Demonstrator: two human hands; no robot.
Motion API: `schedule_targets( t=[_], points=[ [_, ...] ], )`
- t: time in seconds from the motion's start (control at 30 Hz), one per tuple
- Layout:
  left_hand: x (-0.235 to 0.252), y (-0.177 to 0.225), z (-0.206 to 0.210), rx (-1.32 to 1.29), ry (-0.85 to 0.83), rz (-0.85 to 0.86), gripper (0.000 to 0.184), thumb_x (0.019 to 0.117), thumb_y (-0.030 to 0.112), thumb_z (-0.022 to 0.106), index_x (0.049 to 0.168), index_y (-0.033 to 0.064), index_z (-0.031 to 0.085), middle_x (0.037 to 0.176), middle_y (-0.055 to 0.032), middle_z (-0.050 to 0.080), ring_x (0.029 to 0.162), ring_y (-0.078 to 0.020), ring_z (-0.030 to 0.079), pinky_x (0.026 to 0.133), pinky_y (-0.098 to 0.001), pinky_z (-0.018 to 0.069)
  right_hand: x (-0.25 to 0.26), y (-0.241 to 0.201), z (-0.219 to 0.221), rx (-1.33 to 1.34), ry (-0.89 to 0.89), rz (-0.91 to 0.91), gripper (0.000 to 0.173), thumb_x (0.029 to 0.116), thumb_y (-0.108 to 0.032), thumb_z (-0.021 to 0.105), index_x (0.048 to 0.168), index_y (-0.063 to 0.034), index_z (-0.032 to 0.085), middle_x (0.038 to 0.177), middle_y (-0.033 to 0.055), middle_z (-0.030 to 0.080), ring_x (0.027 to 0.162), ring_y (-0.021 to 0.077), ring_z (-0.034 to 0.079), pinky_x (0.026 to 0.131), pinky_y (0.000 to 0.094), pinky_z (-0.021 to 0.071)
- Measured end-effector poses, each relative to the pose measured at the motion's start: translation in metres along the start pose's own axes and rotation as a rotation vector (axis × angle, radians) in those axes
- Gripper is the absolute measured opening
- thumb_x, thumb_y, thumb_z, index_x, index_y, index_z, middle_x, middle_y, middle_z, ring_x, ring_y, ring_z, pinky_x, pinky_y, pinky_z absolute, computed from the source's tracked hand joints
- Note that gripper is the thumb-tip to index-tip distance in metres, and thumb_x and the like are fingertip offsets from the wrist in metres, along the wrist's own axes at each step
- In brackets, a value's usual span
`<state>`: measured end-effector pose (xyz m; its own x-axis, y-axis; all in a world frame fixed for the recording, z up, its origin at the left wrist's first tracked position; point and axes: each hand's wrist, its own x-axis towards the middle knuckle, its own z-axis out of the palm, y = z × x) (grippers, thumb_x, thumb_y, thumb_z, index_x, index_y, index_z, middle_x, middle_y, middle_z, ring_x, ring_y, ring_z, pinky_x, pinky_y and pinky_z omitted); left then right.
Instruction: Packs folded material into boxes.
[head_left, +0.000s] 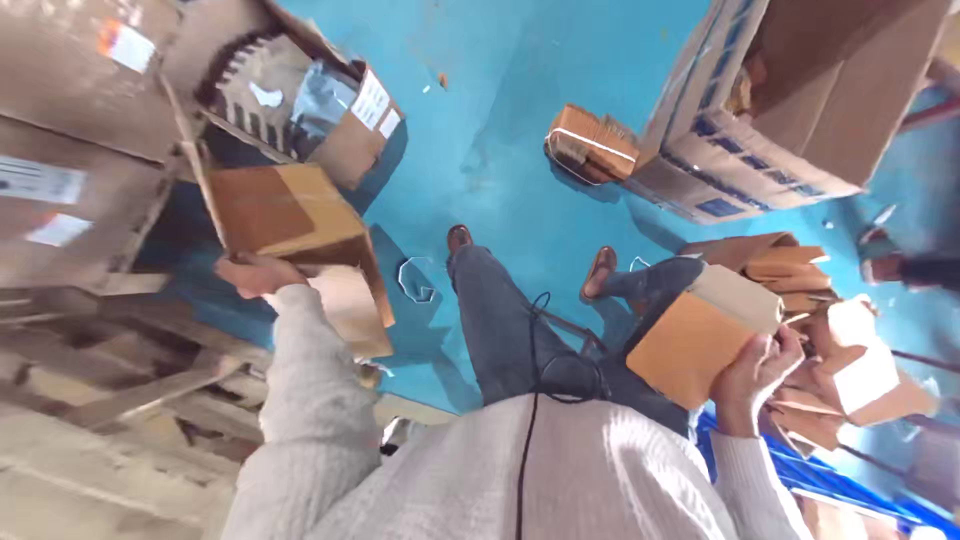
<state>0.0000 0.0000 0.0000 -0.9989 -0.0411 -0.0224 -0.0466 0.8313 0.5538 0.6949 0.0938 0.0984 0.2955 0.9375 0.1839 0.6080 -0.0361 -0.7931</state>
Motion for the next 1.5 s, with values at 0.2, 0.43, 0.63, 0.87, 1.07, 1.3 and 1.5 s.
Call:
schedule_targets(
  t=[0.2, 0.43, 0.63, 0.87, 1.07, 1.3, 1.5],
  points=[
    [-0.044, 0.090, -0.016, -0.125, 0.117, 0.215, 0.054, 0.1053, 0.031, 0.039, 0.150, 0.0006, 0.045, 0.149, -0.0183, 0.052, 0.139, -0.0279, 0.050, 0.113, -0.0434, 0.0410, -0.011, 0.033, -0.013, 0.216, 0.065, 0.047, 0.061, 0.1097, -0.027, 0.041, 0.146, 0.0201, 0.025, 0.147, 0.0335, 0.039, 0.137, 0.0205, 0.047, 0.113, 0.0266, 0.0407],
    [-0.145, 0.194, 0.001, -0.215, -0.099, 0.511, 0.044, 0.1062, 0.022, 0.042, 0.140, -0.0045, 0.053, 0.140, -0.0203, 0.058, 0.134, -0.0257, 0.054, 0.113, -0.0371, 0.0411, -0.014, 0.044, -0.038, 0.330, 0.184, -0.014, 0.051, 0.1096, -0.015, 0.036, 0.141, 0.0239, 0.027, 0.142, 0.0336, 0.043, 0.132, 0.0216, 0.050, 0.111, 0.0276, 0.0414],
    [-0.195, 0.212, 0.044, 0.004, -0.439, 0.662, 0.066, 0.0911, 0.035, 0.073, 0.141, -0.0041, 0.052, 0.138, -0.0247, 0.059, 0.134, -0.0386, 0.052, 0.116, -0.0583, 0.0327, -0.008, 0.050, -0.052, 0.301, 0.241, 0.033, 0.049, 0.1099, -0.014, 0.035, 0.142, 0.0230, 0.028, 0.143, 0.0332, 0.044, 0.133, 0.0236, 0.049, 0.112, 0.0290, 0.0398],
    [-0.239, 0.161, 0.108, 0.186, -0.556, 0.679, 0.046, 0.0928, 0.015, 0.066, 0.135, -0.0005, 0.059, 0.139, -0.0219, 0.059, 0.136, -0.0375, 0.050, 0.116, -0.0622, 0.0304, 0.000, 0.062, -0.063, 0.255, 0.229, 0.086, 0.050, 0.1099, -0.014, 0.035, 0.145, 0.0204, 0.028, 0.145, 0.0312, 0.043, 0.134, 0.0217, 0.048, 0.113, 0.0280, 0.0397],
    [-0.326, 0.089, 0.148, 0.221, -0.618, 0.556, 0.039, 0.0908, 0.013, 0.066, 0.128, 0.0003, 0.063, 0.135, -0.0209, 0.061, 0.134, -0.0372, 0.051, 0.115, -0.0644, 0.0294, 0.003, 0.062, -0.060, 0.236, 0.208, 0.105, 0.051, 0.1102, -0.017, 0.035, 0.144, 0.0202, 0.028, 0.143, 0.0301, 0.044, 0.132, 0.0190, 0.050, 0.111, 0.0266, 0.0412],
    [-0.426, 0.056, 0.188, 0.301, -1.400, 0.558, 0.057, 0.0949, 0.011, 0.069, 0.145, -0.0057, 0.047, 0.140, -0.0311, 0.054, 0.132, -0.0450, 0.053, 0.111, -0.0590, 0.0416, 0.003, 0.041, -0.050, 0.254, 0.241, 0.076, 0.049, 0.1097, -0.014, 0.035, 0.144, 0.0202, 0.028, 0.145, 0.0297, 0.042, 0.135, 0.0223, 0.047, 0.114, 0.0296, 0.0397],
    [-0.466, 0.070, 0.156, 0.341, -1.783, 0.655, 0.048, 0.1075, 0.025, 0.052, 0.143, -0.0070, 0.049, 0.134, -0.0312, 0.058, 0.123, -0.0410, 0.059, 0.108, -0.0535, 0.0439, -0.007, 0.003, -0.008, 0.318, 0.061, -0.079, 0.053, 0.1104, -0.023, 0.040, 0.144, 0.0163, 0.029, 0.138, 0.0208, 0.049, 0.122, 0.0107, 0.054, 0.105, 0.0261, 0.0461]
  ],
)
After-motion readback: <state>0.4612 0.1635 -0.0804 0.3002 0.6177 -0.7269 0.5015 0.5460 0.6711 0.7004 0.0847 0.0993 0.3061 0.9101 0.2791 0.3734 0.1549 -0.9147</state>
